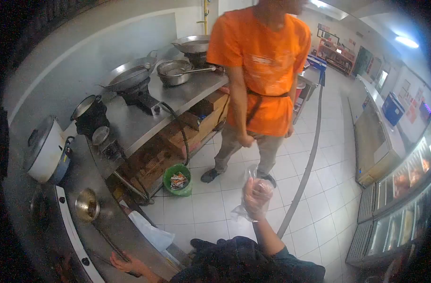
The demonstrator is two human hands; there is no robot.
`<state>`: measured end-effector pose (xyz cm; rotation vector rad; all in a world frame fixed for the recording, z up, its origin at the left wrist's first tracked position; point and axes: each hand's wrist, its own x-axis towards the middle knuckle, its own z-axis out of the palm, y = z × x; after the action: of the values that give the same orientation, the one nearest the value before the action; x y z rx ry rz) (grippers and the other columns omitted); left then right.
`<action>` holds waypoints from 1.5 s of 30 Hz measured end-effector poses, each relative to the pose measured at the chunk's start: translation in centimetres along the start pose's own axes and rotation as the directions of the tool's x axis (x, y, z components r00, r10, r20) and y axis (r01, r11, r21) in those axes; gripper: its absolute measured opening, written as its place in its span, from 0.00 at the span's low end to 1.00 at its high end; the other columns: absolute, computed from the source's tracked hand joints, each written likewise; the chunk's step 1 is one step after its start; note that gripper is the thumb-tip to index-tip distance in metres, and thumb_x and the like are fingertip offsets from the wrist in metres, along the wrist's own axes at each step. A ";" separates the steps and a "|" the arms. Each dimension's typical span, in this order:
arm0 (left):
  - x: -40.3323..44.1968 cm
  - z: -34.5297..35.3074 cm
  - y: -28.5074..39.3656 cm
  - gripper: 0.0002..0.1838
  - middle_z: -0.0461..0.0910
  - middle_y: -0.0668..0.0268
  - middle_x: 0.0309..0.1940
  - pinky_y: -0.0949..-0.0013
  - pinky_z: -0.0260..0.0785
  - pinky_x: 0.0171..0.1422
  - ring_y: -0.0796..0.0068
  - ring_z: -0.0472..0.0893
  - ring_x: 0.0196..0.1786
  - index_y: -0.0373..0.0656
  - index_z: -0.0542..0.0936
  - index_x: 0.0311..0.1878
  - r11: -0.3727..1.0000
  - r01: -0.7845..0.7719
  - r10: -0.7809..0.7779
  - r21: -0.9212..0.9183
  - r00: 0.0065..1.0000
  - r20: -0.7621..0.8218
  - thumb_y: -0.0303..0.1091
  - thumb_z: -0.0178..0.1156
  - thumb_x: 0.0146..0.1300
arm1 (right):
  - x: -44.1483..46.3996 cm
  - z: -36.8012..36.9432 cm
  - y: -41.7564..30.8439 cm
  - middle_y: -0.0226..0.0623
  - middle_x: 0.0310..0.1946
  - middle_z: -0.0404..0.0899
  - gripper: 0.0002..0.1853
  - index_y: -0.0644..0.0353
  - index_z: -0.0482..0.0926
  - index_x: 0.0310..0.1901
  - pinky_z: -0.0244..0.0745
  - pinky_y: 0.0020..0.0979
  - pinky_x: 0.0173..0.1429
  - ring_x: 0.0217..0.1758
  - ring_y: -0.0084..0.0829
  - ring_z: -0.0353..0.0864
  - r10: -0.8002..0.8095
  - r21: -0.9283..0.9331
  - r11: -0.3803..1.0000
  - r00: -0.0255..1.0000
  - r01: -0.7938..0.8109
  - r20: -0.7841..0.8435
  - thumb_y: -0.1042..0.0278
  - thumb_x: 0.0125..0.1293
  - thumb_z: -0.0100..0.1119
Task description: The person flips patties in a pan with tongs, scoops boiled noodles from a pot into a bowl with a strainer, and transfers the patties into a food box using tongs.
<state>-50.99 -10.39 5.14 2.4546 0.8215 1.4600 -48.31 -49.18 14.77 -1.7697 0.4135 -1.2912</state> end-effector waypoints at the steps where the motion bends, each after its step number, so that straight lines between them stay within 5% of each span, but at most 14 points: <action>1: -0.1 -0.2 -0.1 0.22 0.66 0.56 0.44 0.56 0.54 0.51 0.57 0.63 0.51 0.41 0.67 0.44 1.000 0.003 -0.003 -0.015 1.000 -0.009 0.49 0.47 0.54 | 0.0 0.0 -0.4 0.27 0.11 0.64 0.06 0.60 0.70 0.19 0.54 0.24 0.17 0.12 0.19 0.61 0.057 0.008 0.998 0.998 -0.057 0.041 0.78 0.51 0.50; 3: 0.9 -0.4 -0.7 0.21 0.66 0.56 0.44 0.56 0.54 0.51 0.57 0.63 0.51 0.41 0.67 0.44 1.000 0.000 0.000 -0.031 1.000 -0.012 0.48 0.47 0.54 | 0.2 0.7 -2.5 0.27 0.13 0.64 0.03 0.61 0.72 0.22 0.55 0.25 0.19 0.14 0.20 0.62 0.169 0.018 0.985 0.978 -0.172 0.124 0.79 0.50 0.51; 4: 0.9 -0.4 -1.1 0.21 0.66 0.56 0.43 0.56 0.54 0.51 0.57 0.63 0.50 0.41 0.67 0.44 1.000 -0.001 0.001 -0.029 1.000 -0.007 0.48 0.47 0.54 | -0.3 0.2 -0.7 0.27 0.18 0.66 0.03 0.62 0.71 0.24 0.57 0.26 0.22 0.19 0.22 0.64 -0.181 -0.126 0.969 0.960 0.211 0.215 0.82 0.48 0.50; 6: 0.8 -0.4 -0.9 0.22 0.66 0.55 0.43 0.57 0.55 0.51 0.56 0.64 0.49 0.40 0.67 0.44 0.999 0.001 -0.002 -0.035 1.000 -0.029 0.49 0.47 0.54 | -0.4 1.1 1.0 0.23 0.15 0.63 0.08 0.58 0.65 0.20 0.53 0.19 0.19 0.17 0.15 0.60 -0.307 -0.315 0.880 0.932 0.355 0.191 0.82 0.49 0.51; 9: 1.2 -0.8 0.8 0.25 0.65 0.53 0.44 0.59 0.55 0.51 0.55 0.64 0.47 0.38 0.66 0.45 0.998 0.041 -0.044 -0.056 0.998 -0.050 0.51 0.47 0.53 | -0.6 1.9 1.3 0.26 0.17 0.62 0.09 0.57 0.63 0.19 0.55 0.23 0.21 0.22 0.20 0.61 0.132 0.318 0.935 0.986 -0.159 0.104 0.81 0.49 0.49; 11: 1.9 -1.9 2.7 0.24 0.65 0.52 0.44 0.59 0.54 0.53 0.55 0.63 0.48 0.37 0.67 0.44 0.992 0.113 -0.112 -0.055 0.994 0.020 0.49 0.47 0.54 | -0.5 2.1 1.7 0.28 0.20 0.62 0.08 0.57 0.64 0.19 0.56 0.26 0.24 0.25 0.24 0.62 0.306 0.694 0.598 0.914 -0.401 0.265 0.81 0.48 0.48; 13: 1.6 -1.5 2.8 0.22 0.66 0.53 0.44 0.57 0.55 0.51 0.54 0.65 0.47 0.36 0.67 0.43 1.000 0.024 -0.024 0.011 0.999 -0.027 0.46 0.47 0.54 | 0.0 2.2 2.9 0.28 0.20 0.61 0.07 0.57 0.64 0.20 0.56 0.24 0.26 0.25 0.24 0.61 0.167 0.809 0.437 0.920 -0.392 0.356 0.80 0.48 0.48; 15: 1.5 -1.1 2.3 0.21 0.66 0.54 0.43 0.56 0.55 0.51 0.55 0.65 0.47 0.37 0.68 0.43 0.999 -0.048 0.049 0.018 0.998 -0.040 0.46 0.47 0.55 | -0.4 2.2 3.7 0.28 0.20 0.61 0.07 0.56 0.63 0.20 0.56 0.23 0.27 0.26 0.23 0.60 0.011 0.595 0.779 0.953 -0.197 0.302 0.80 0.47 0.49; 16: 1.8 -1.2 2.3 0.21 0.66 0.54 0.43 0.56 0.55 0.51 0.55 0.65 0.47 0.37 0.68 0.43 0.998 -0.065 0.065 0.016 0.997 -0.037 0.46 0.47 0.55 | -0.4 2.1 3.9 0.28 0.20 0.61 0.07 0.57 0.63 0.20 0.55 0.23 0.27 0.26 0.23 0.61 -0.107 0.165 0.984 0.956 0.063 0.274 0.79 0.47 0.49; 18: 2.1 -1.1 2.6 0.21 0.66 0.55 0.43 0.56 0.55 0.50 0.55 0.65 0.48 0.37 0.68 0.43 0.994 -0.105 0.105 -0.010 0.994 -0.030 0.45 0.47 0.55 | -0.3 2.0 3.1 0.28 0.19 0.60 0.08 0.58 0.63 0.21 0.57 0.23 0.26 0.26 0.21 0.62 -0.046 -0.045 0.998 0.988 0.053 0.144 0.77 0.45 0.52; 25: 2.2 0.6 6.6 0.20 0.66 0.55 0.44 0.56 0.55 0.50 0.57 0.64 0.50 0.37 0.68 0.43 0.976 -0.157 0.152 -0.153 0.987 -0.043 0.45 0.47 0.55 | 1.4 2.9 4.6 0.29 0.21 0.64 0.14 0.59 0.63 0.27 0.60 0.20 0.22 0.20 0.20 0.63 -0.100 0.103 0.990 0.995 0.101 -0.013 0.83 0.39 0.55; 36: 2.7 0.6 7.3 0.19 0.65 0.56 0.46 0.56 0.54 0.50 0.60 0.63 0.52 0.39 0.68 0.44 0.938 -0.212 0.202 -0.273 0.977 -0.064 0.44 0.48 0.55 | 2.1 3.2 4.0 0.38 0.41 0.61 0.34 0.56 0.52 0.51 0.67 0.27 0.39 0.40 0.29 0.66 -0.338 0.255 0.909 0.941 0.329 -0.010 0.85 0.39 0.51; 40: 2.1 -0.3 7.9 0.19 0.65 0.56 0.46 0.54 0.55 0.49 0.60 0.63 0.52 0.39 0.68 0.44 0.960 -0.205 0.198 -0.190 0.979 -0.053 0.43 0.47 0.56 | 3.1 2.3 2.1 0.39 0.39 0.61 0.24 0.61 0.62 0.42 0.65 0.25 0.39 0.38 0.30 0.66 -0.535 -0.101 0.838 0.844 0.537 0.043 0.84 0.38 0.51; 45: 2.1 -0.7 7.6 0.18 0.64 0.58 0.47 0.54 0.53 0.50 0.60 0.62 0.52 0.39 0.68 0.43 0.963 -0.170 0.163 -0.207 0.985 -0.051 0.44 0.46 0.57 | 4.6 2.4 -2.0 0.26 0.17 0.51 0.17 0.55 0.53 0.18 0.47 0.22 0.22 0.19 0.19 0.49 -0.258 0.593 0.791 0.960 0.148 0.105 0.91 0.34 0.42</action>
<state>-48.01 -15.67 10.15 2.3928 0.4460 1.5583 -44.76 -50.14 18.97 -1.4016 -0.2748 -1.2181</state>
